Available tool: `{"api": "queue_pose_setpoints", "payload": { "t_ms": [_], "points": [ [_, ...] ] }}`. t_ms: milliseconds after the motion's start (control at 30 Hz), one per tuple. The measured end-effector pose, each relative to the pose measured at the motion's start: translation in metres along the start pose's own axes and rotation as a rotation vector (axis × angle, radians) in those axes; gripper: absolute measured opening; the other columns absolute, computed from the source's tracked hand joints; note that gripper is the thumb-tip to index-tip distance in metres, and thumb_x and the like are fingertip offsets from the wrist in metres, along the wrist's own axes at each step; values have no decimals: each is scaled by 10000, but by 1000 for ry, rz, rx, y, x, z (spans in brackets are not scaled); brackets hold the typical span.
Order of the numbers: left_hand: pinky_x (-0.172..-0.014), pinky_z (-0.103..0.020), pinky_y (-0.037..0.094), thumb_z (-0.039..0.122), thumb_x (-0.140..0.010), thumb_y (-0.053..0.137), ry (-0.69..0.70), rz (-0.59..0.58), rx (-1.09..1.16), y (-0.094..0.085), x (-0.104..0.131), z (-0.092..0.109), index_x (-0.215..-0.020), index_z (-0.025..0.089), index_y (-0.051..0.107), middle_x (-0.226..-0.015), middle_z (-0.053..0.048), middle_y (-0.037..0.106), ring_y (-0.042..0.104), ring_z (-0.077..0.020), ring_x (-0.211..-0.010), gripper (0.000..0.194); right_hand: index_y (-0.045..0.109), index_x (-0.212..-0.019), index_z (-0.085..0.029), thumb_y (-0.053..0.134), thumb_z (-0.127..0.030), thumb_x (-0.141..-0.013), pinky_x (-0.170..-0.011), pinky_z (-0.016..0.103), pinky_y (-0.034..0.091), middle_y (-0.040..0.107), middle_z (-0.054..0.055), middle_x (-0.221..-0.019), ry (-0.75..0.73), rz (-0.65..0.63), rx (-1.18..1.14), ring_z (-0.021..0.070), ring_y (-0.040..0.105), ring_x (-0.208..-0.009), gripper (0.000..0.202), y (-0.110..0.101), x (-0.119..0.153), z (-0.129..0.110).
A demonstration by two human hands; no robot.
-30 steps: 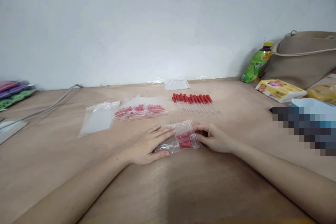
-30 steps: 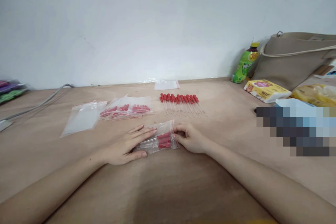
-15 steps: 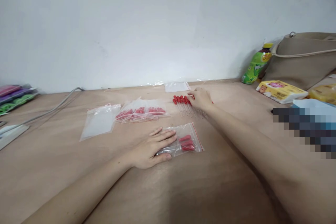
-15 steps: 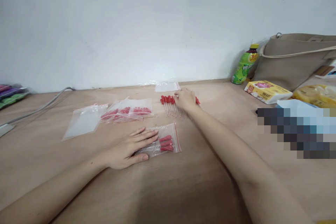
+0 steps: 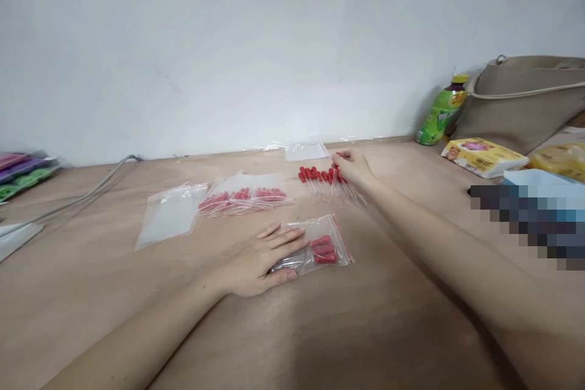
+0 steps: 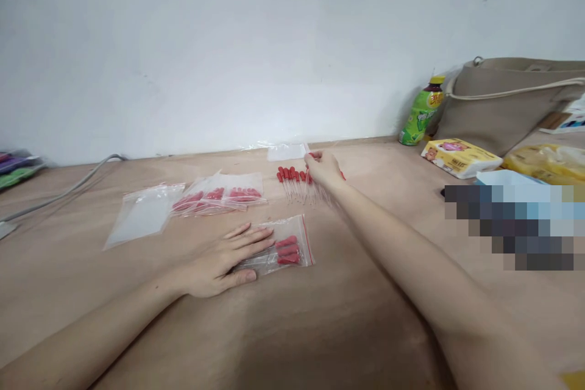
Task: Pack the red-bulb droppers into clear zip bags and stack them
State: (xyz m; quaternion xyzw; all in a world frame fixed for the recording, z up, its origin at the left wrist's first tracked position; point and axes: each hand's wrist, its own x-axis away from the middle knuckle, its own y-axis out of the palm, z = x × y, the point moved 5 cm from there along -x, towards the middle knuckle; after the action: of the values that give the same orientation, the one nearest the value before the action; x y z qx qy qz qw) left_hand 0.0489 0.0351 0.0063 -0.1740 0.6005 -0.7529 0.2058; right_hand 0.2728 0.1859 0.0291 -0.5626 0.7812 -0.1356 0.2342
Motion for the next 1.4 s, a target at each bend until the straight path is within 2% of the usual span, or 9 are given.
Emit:
{"api": "queue_pose_setpoints", "payload": {
  "t_ms": [133,233,467,800,900,1100,1167,1333,1400],
  "points": [
    [-1096,-460,97,422,-944,348,27,13,-35,2,0,-2,-1402,337,194,-1475,-13,167,182,-201,-1347,490,394,-844,-214,490,-338,-801,-412,180,369,611,-23,-637,124,38,-496,68,466,-416,163,-31,40,19],
    [-1093,-466,106,412,-948,343,46,20,-40,2,-1,-2,-1383,368,236,-1478,5,156,177,-205,-1349,450,379,-783,-223,532,-304,-783,-408,181,390,587,-38,-611,237,34,-662,67,472,-405,173,-41,71,37],
    [-1106,-439,116,448,-926,382,1,34,5,1,0,-2,-1431,273,5,-1463,-33,223,208,-211,-1340,654,464,-717,-192,523,-156,-774,-629,251,520,628,37,-695,474,-177,-875,120,630,-626,90,-20,111,45],
    [-1105,-453,128,445,-923,389,5,52,32,2,0,-2,-1427,265,-13,-1458,-50,238,243,-227,-1327,669,556,-778,-162,718,-340,-610,-387,160,289,542,-58,-494,190,-613,-380,58,476,-443,293,-9,119,36],
    [-1107,-454,118,439,-925,389,6,56,41,2,1,-2,-1428,262,-8,-1456,-46,246,265,-226,-1318,665,592,-743,-151,725,-354,-578,-408,178,318,535,-58,-489,101,-616,-321,56,451,-433,293,-3,119,30],
    [-1103,-463,126,435,-926,389,17,59,41,1,-1,-1,-1427,273,-21,-1465,-30,218,236,-236,-1328,667,603,-685,-150,677,-395,-614,-489,239,412,591,-6,-566,-4,-468,-312,108,517,-510,265,8,121,28],
    [-1105,-456,128,427,-927,391,23,63,41,1,-1,-1,-1427,276,-23,-1465,-28,219,249,-228,-1324,667,610,-684,-153,646,-373,-654,-525,257,436,605,9,-600,-38,-494,-287,121,538,-541,225,11,123,27],
    [-1096,-466,146,426,-925,398,31,68,7,2,0,-1,-1428,286,-1,-1467,-26,207,198,-234,-1341,658,658,-730,-161,549,-282,-734,-712,290,459,636,55,-857,-332,-625,-253,153,582,-782,163,9,126,13],
    [-1095,-465,143,422,-924,403,31,70,5,2,0,-2,-1429,284,-6,-1470,-32,193,195,-232,-1342,664,654,-744,-152,540,-284,-734,-676,280,460,639,53,-825,-292,-661,-234,143,581,-735,174,8,123,14]
  ]
}}
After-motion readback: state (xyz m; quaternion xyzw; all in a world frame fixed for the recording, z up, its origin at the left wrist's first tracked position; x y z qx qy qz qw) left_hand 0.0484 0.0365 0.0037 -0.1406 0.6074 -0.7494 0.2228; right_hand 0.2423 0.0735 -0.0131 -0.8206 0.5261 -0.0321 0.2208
